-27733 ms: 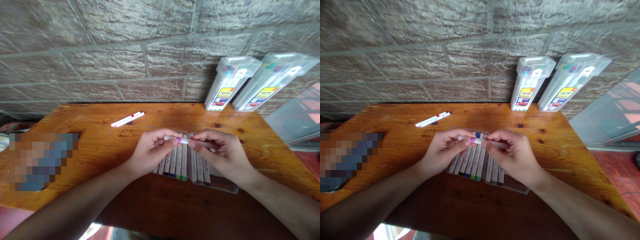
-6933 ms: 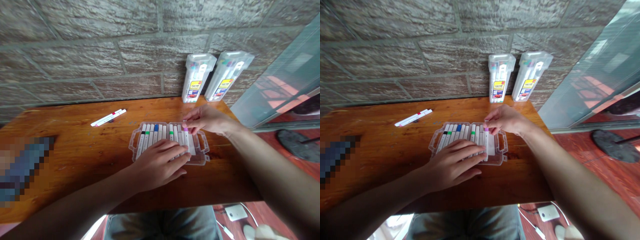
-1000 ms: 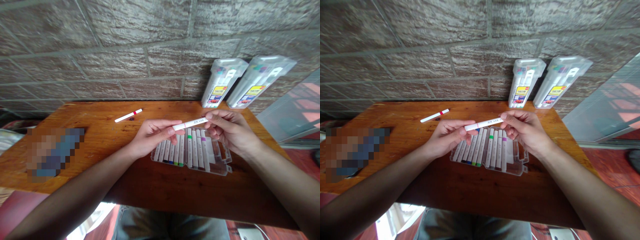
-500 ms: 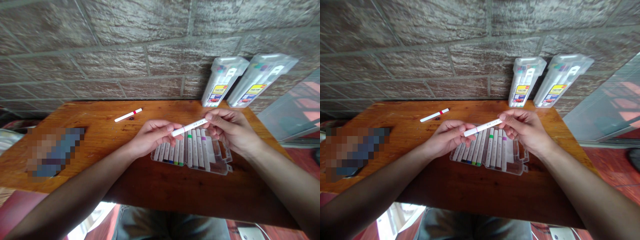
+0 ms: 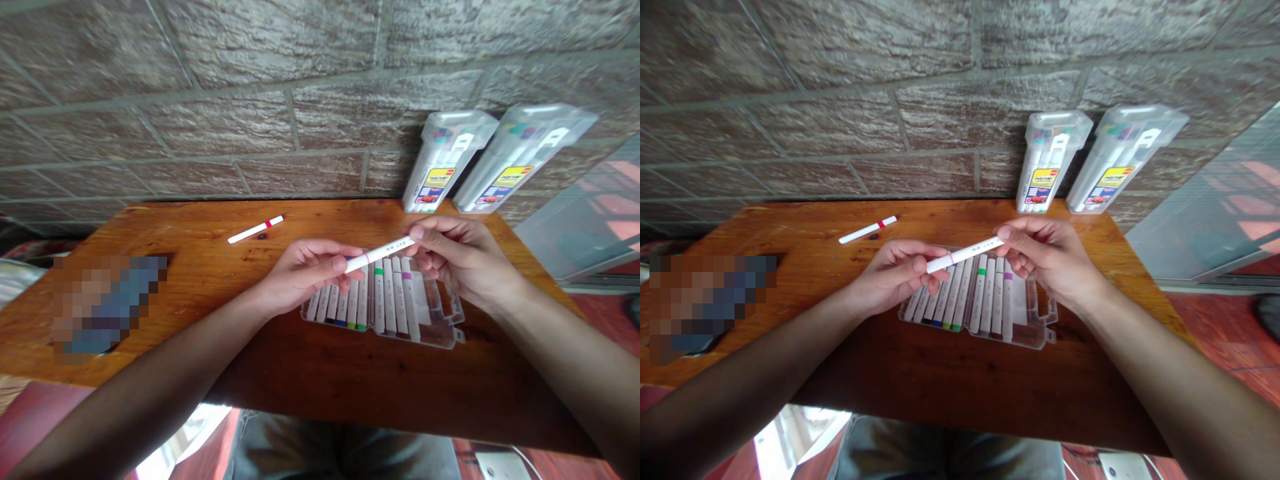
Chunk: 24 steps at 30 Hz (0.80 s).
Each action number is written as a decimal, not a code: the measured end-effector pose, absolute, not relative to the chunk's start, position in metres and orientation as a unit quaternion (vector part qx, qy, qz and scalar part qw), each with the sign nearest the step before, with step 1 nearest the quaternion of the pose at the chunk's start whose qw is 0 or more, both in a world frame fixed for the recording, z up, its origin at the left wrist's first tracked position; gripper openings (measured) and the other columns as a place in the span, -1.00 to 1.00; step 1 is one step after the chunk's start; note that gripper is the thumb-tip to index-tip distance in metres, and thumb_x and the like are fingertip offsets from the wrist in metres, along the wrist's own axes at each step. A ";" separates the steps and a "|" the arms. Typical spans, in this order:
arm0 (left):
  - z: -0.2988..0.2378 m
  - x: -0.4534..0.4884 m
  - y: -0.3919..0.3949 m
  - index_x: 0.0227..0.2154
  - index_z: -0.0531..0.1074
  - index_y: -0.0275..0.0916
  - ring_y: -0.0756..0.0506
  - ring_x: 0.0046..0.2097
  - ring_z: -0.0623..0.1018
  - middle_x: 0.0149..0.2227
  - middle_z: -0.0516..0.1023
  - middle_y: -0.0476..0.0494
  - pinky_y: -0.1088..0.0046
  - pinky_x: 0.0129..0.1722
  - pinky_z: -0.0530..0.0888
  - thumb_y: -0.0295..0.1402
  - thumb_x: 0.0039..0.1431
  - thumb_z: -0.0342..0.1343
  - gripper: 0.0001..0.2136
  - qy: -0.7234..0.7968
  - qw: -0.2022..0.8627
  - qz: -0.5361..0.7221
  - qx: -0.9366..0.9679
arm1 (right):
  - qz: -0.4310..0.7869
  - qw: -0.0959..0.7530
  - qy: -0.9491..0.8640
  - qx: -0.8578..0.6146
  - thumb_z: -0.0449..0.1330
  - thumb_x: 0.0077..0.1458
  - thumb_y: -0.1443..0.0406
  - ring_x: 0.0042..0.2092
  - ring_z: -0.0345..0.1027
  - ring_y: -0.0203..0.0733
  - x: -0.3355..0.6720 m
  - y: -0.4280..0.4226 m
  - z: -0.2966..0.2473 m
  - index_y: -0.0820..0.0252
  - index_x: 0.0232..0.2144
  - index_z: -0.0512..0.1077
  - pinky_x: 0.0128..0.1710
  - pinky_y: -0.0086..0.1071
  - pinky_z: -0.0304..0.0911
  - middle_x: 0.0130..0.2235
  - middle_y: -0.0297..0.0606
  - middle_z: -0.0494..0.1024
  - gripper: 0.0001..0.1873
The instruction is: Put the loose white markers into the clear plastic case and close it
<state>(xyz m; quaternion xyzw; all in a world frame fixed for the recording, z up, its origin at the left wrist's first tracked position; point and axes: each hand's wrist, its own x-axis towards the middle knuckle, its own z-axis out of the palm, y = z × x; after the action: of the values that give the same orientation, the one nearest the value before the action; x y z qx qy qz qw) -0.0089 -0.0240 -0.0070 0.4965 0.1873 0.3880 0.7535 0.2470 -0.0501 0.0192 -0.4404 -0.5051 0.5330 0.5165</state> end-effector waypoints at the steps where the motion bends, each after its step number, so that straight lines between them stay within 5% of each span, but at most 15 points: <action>1: -0.007 -0.009 -0.024 -0.17 0.75 -0.18 -0.01 -0.42 0.68 -0.29 0.78 -0.22 0.54 -0.38 0.59 -0.25 0.07 0.52 -0.73 0.182 0.751 0.387 0.504 | 0.534 0.516 -0.505 -0.440 0.58 -0.04 0.02 -0.60 0.19 -0.41 0.247 -0.050 0.019 0.13 -0.49 0.65 -0.69 -0.50 0.11 -0.57 -0.34 0.48 -0.66; 8: -0.009 -0.012 -0.024 -0.13 0.74 -0.07 -0.02 -0.32 0.73 -0.26 0.78 -0.14 0.59 -0.35 0.62 -0.42 0.06 0.52 -0.71 0.174 0.734 0.381 0.534 | 0.533 0.517 -0.504 -0.441 0.58 -0.05 0.02 -0.61 0.18 -0.41 0.247 -0.050 0.021 0.13 -0.49 0.64 -0.69 -0.48 0.09 -0.57 -0.34 0.48 -0.65; 24: -0.011 -0.012 -0.025 -0.14 0.74 -0.09 -0.03 -0.32 0.73 -0.28 0.78 -0.13 0.57 -0.35 0.63 -0.44 0.03 0.53 -0.70 0.197 0.722 0.390 0.537 | 0.539 0.517 -0.500 -0.439 0.58 -0.05 0.01 -0.60 0.20 -0.43 0.247 -0.050 0.021 0.15 -0.52 0.65 -0.69 -0.53 0.11 -0.58 -0.34 0.46 -0.63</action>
<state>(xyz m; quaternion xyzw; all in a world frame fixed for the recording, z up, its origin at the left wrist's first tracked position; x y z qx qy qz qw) -0.0119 -0.0252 -0.0106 0.5369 0.1970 0.3901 0.7217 0.2468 -0.0504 0.0212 -0.4389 -0.5001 0.5387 0.5168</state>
